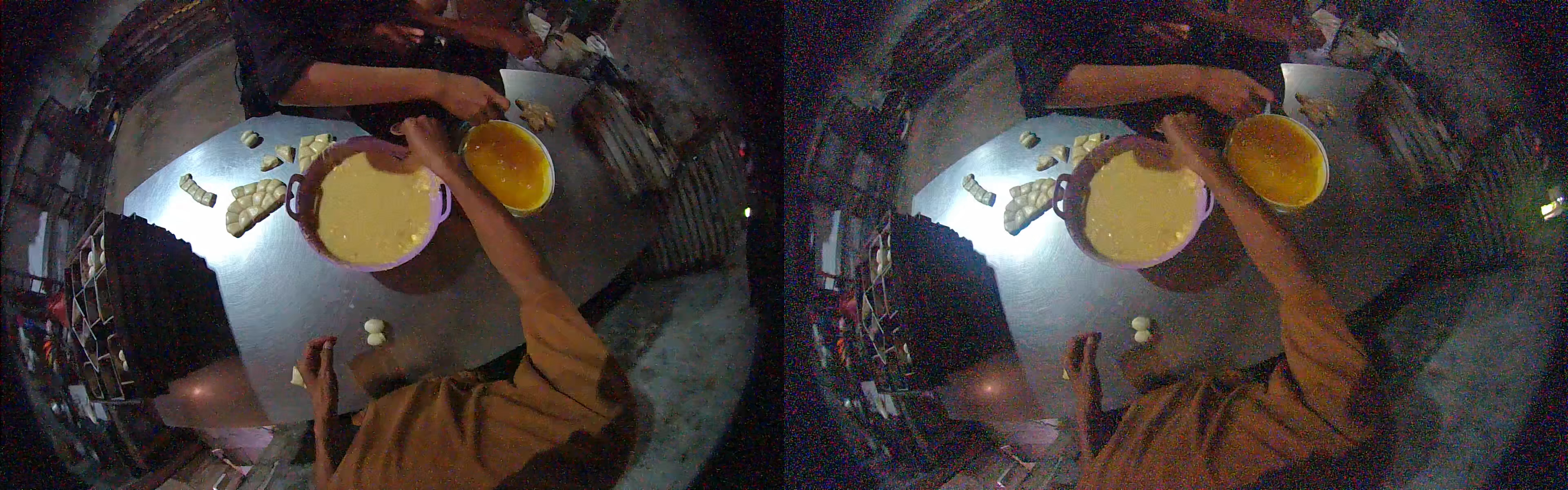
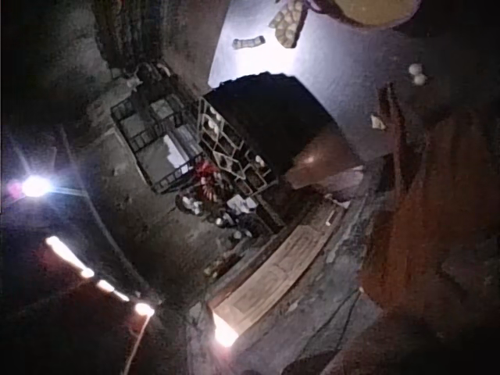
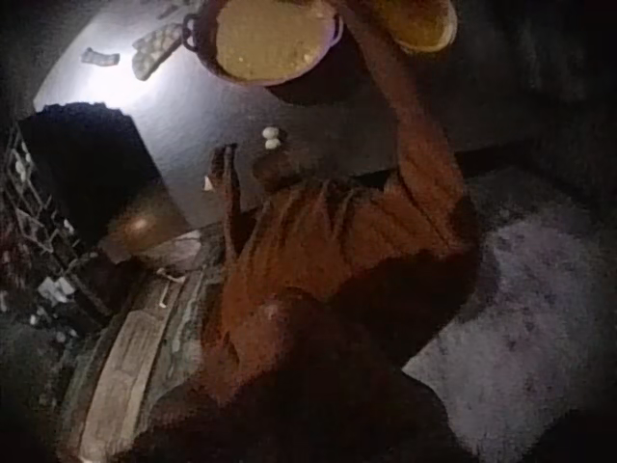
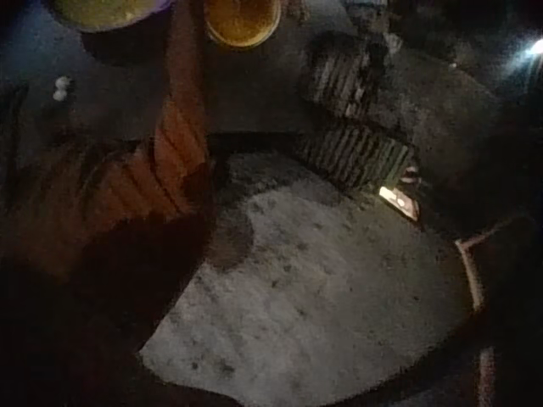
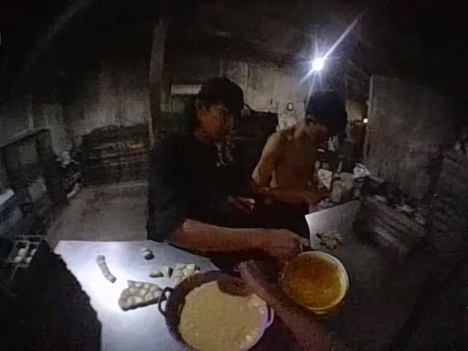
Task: The person prepares bread by hand, filling dough pieces with a substance from a bowl and placing the shaped dough into metal baking pans.
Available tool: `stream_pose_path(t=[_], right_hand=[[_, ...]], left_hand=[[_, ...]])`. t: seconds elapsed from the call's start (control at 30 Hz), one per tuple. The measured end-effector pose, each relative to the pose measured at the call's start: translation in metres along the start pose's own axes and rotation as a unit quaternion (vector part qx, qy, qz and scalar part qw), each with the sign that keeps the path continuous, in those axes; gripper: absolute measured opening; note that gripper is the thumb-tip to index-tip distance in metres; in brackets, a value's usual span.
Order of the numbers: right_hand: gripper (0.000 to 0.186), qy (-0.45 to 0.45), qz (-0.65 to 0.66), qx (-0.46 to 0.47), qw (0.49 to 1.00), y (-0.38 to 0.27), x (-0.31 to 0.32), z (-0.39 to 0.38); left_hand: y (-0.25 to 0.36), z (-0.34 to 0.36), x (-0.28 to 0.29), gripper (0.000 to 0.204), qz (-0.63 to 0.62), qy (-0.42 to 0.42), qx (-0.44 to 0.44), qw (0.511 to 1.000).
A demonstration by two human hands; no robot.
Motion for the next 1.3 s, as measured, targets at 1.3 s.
stream_pose_path(t=[1.3], right_hand=[[0.051,-0.259,0.736,-0.053,0.623,-0.088,0.025,-0.069]], left_hand=[[0.011,0.004,-0.034,0.026,-0.212,-0.056,0.083,0.972]])
Point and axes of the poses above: each hand's wrist, its own z-axis towards the middle knuckle, its own x-axis out of the back of the hand, y = z × x, the point moved 6 cm from there along z, towards the middle knuckle, and after that the axes turned 3 degrees about x, right-handed, at the moved point
